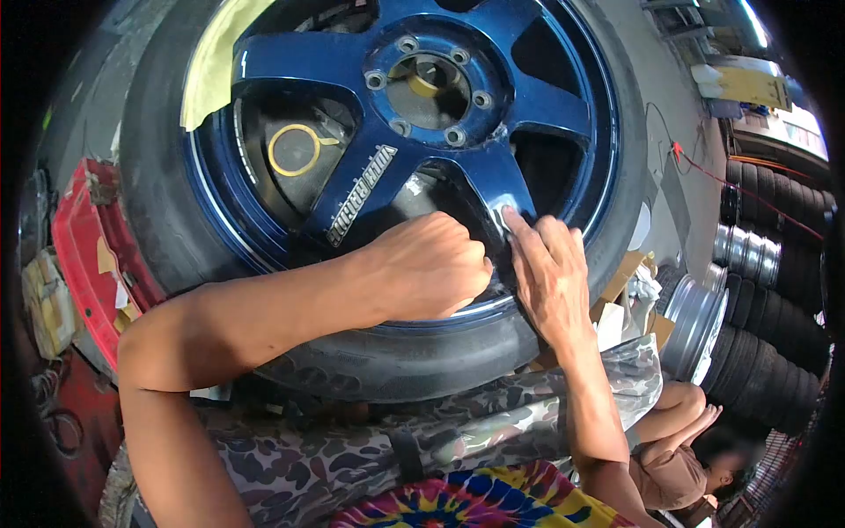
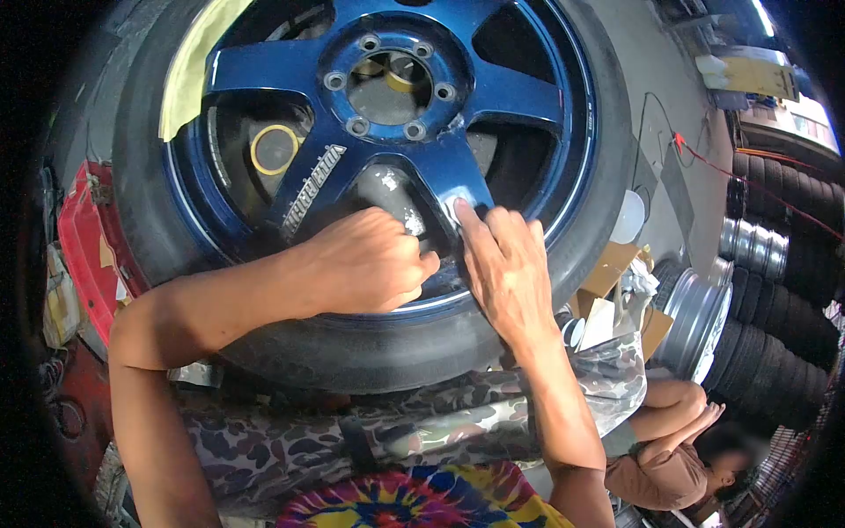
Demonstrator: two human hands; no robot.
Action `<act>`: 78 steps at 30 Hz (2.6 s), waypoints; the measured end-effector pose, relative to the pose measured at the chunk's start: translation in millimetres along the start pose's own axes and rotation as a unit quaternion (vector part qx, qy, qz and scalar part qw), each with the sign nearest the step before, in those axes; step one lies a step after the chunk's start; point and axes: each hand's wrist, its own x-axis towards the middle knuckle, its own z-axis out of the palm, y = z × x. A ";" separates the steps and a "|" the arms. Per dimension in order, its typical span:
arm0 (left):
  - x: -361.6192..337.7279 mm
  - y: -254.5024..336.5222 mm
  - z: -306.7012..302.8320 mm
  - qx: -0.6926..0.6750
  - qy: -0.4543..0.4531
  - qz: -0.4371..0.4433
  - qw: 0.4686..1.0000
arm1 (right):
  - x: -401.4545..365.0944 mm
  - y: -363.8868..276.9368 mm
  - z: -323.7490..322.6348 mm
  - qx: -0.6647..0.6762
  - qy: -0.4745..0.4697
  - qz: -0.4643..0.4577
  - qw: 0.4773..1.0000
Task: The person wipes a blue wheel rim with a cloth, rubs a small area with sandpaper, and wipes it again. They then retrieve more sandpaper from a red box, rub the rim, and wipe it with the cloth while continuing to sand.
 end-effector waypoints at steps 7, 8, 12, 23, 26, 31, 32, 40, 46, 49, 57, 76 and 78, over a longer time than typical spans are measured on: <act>-1.2 -1.8 2.0 -0.008 0.011 0.007 1.000 | -4.1 2.0 -2.7 -0.006 -0.023 0.005 1.000; -1.4 -0.9 2.1 -0.012 0.011 0.008 1.000 | 1.0 1.3 -2.0 -0.013 -0.013 0.004 1.000; 0.4 -1.8 -0.5 -0.008 -0.010 0.021 1.000 | 2.3 -1.4 2.4 0.009 0.004 -0.010 1.000; -3.2 -2.4 -1.3 -0.011 -0.024 0.010 1.000 | -4.4 4.5 -5.0 -0.022 -0.020 0.002 1.000; -1.1 1.4 -1.7 -0.011 -0.013 0.025 1.000 | 5.0 -0.6 -2.2 -0.024 -0.005 -0.005 1.000; -3.0 -1.0 3.0 -0.019 0.020 0.013 1.000 | -3.3 3.2 -3.1 -0.018 -0.013 0.000 1.000; -2.6 0.5 3.2 -0.024 0.020 0.016 0.999 | 2.0 1.9 -3.5 -0.023 -0.011 0.001 1.000; -3.1 -2.5 0.5 -0.016 -0.016 0.018 1.000 | 1.7 3.9 -2.2 -0.029 -0.022 -0.002 0.999; -3.0 -3.2 0.0 -0.027 -0.023 0.013 0.999 | -6.9 4.5 -3.9 -0.018 -0.021 -0.002 1.000; -1.5 -1.1 1.6 -0.027 -0.030 0.015 0.999 | 6.2 4.1 -3.0 -0.030 -0.010 0.006 0.999; -2.0 -0.7 3.8 -0.036 -0.009 0.027 0.999 | 7.4 3.3 -2.7 -0.035 -0.016 0.008 0.999; 11.0 -3.5 -13.4 0.084 0.020 -0.076 0.993 | -9.9 8.7 -26.1 0.027 0.019 0.069 0.997; 10.9 -2.4 -10.3 0.127 -0.003 -0.109 0.986 | -10.0 10.4 -26.8 0.025 0.039 0.082 0.996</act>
